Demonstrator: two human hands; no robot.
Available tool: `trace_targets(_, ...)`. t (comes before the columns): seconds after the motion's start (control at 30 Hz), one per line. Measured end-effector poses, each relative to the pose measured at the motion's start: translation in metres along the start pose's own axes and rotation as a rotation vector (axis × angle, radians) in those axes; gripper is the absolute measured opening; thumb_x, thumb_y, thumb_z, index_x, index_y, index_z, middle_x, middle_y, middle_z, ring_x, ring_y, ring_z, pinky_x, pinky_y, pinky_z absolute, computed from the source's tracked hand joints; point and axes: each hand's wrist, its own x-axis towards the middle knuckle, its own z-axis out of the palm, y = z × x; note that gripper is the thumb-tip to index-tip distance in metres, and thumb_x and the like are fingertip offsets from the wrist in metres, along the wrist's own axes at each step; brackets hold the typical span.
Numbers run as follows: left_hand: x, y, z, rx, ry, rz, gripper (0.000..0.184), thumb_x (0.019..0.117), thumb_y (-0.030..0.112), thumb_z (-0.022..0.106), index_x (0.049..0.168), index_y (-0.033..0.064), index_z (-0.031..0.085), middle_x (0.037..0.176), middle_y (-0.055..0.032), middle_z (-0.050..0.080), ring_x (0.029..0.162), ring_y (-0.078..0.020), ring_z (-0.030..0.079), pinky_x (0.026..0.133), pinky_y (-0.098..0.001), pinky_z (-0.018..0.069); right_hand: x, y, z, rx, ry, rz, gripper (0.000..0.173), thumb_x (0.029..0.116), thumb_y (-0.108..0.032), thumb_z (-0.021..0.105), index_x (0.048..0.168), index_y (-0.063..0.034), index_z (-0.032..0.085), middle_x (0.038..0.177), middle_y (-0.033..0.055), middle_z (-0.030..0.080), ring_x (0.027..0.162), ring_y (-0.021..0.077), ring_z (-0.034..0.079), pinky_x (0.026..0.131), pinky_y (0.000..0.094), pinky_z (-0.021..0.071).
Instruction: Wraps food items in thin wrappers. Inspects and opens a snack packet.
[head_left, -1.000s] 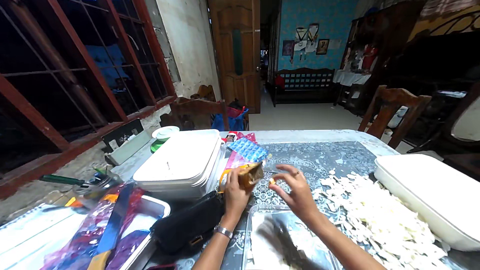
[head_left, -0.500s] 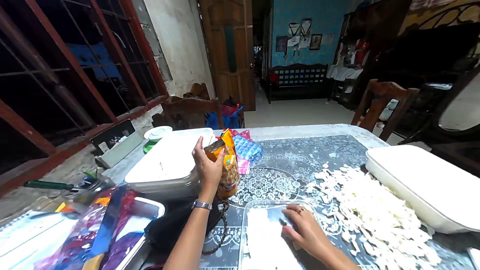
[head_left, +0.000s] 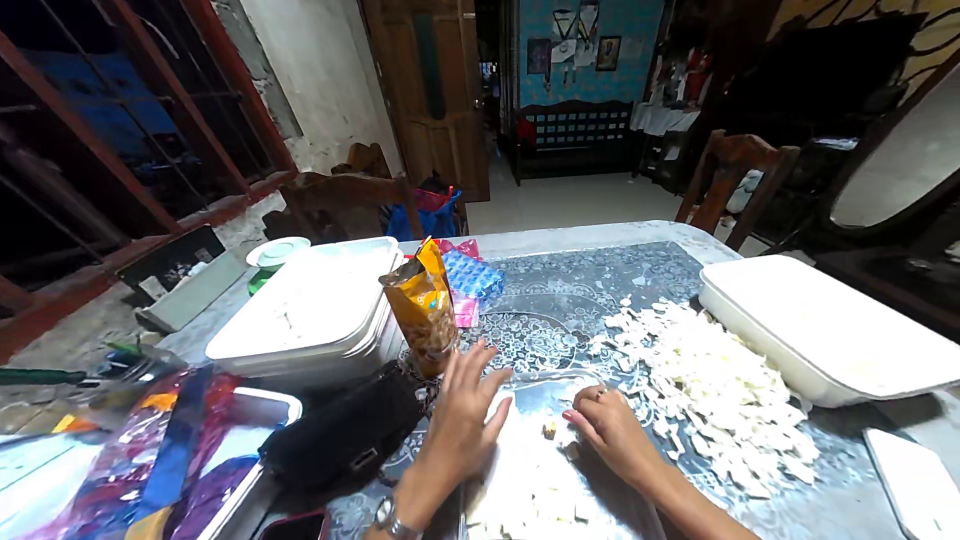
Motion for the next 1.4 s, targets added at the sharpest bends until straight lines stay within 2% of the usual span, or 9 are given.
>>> trace_targets(0.1,-0.02,0.032,0.013,-0.152,-0.101,-0.033,0.04,0.0943,0.029,0.066,0.125,0.0032,0.071,0.139,-0.0235,0.06,0.134,-0.0433,0.054,0.111,-0.0641,0.0395,-0.005,-0.013,-0.011,0.053,-0.111,0.098,0.021,0.0981,-0.004,0.058,0.113,0.0062,0.069,0.096,0.0222,0.07,0.089,0.0381,0.071,0.082,0.053,0.0578)
trace_targets(0.23,-0.026,0.086,0.039,-0.351,-0.105,0.308,0.055,0.0999,0.054,0.054,0.131,0.0107,0.067,0.142,-0.0187,0.06,0.139,-0.0337,0.052,0.117,-0.0567,0.0351,0.001,-0.037,-0.015,0.537,-0.131,0.298,0.019,0.097,-0.007,0.057,0.095,0.0073,0.069,0.087,0.0133,0.07,0.085,0.0202,0.067,0.083,0.0395,0.0533)
trace_targets(0.33,-0.017,0.09,0.043,-0.265,-0.183,0.478,0.041,0.0969,0.044,0.062,0.134,0.0277,0.069,0.144,-0.0044,0.061,0.14,-0.0319,0.051,0.115,-0.0638,0.0314,0.006,-0.067,-0.023,1.231,-0.18,0.552,0.034,0.1086,-0.009,0.032,0.121,0.0059,0.06,0.107,0.0069,0.073,0.096,0.0092,0.07,0.087,0.0272,0.057)
trace_targets(0.5,-0.012,0.028,0.037,-0.08,-0.277,0.095,0.063,0.0812,0.017,0.081,0.141,0.0093,0.062,0.154,-0.0208,0.048,0.146,-0.0474,0.038,0.113,-0.08,0.0184,-0.006,-0.064,-0.049,1.268,-0.215,0.601,0.043,0.1095,-0.018,0.03,0.141,0.0006,0.052,0.123,0.0083,0.07,0.107,0.0179,0.07,0.093,0.0363,0.0576)
trace_targets(0.63,-0.031,0.017,0.009,-0.046,-0.399,-0.164,0.022,0.0971,0.012,0.064,0.112,0.0009,0.075,0.133,-0.022,0.064,0.127,-0.0428,0.059,0.106,-0.0619,0.0449,-0.01,-0.026,-0.041,0.446,0.0,0.258,0.025,0.0969,-0.021,0.064,0.088,0.0008,0.071,0.085,0.0045,0.072,0.083,0.0127,0.07,0.085,0.0336,0.0554)
trace_targets(0.73,-0.05,0.037,-0.008,-0.125,-0.454,-0.259,0.022,0.0948,0.016,0.067,0.102,-0.0023,0.076,0.111,-0.0206,0.072,0.107,-0.04,0.068,0.089,-0.055,0.0561,-0.003,-0.015,-0.026,0.133,-0.166,0.228,0.025,0.096,-0.021,0.069,0.11,-0.0003,0.076,0.118,0.0234,0.069,0.119,0.0412,0.062,0.106,0.0599,0.0423)
trace_targets(1.07,-0.063,0.062,-0.009,-0.06,-0.582,-0.304,0.022,0.0957,0.013,0.062,0.102,-0.0045,0.075,0.104,-0.0214,0.072,0.101,-0.0389,0.07,0.084,-0.051,0.0575,0.016,-0.025,0.004,-0.039,-0.375,0.225,0.032,0.0974,-0.027,0.066,0.114,-0.0006,0.074,0.129,0.0229,0.065,0.126,0.0411,0.056,0.108,0.0561,0.0402)
trace_targets(1.23,-0.056,0.065,-0.01,-0.09,-0.656,-0.336,0.029,0.094,0.02,0.068,0.107,-0.0057,0.073,0.106,-0.0242,0.07,0.104,-0.042,0.068,0.086,-0.0535,0.0561,0.01,-0.025,-0.006,0.123,-0.259,0.219,0.031,0.0938,-0.026,0.071,0.109,0.0009,0.075,0.125,0.0228,0.067,0.126,0.04,0.058,0.109,0.0553,0.0411)
trace_targets(1.4,-0.055,0.067,-0.01,-0.07,-0.615,-0.32,0.019,0.0958,0.007,0.06,0.096,-0.0086,0.072,0.1,-0.0253,0.071,0.098,-0.0426,0.07,0.081,-0.0535,0.0573,-0.019,-0.091,-0.058,1.022,-0.401,0.105,0.02,0.0946,-0.015,0.063,0.101,0.0028,0.071,0.119,0.0058,0.068,0.112,0.0081,0.062,0.094,0.0278,0.0517)
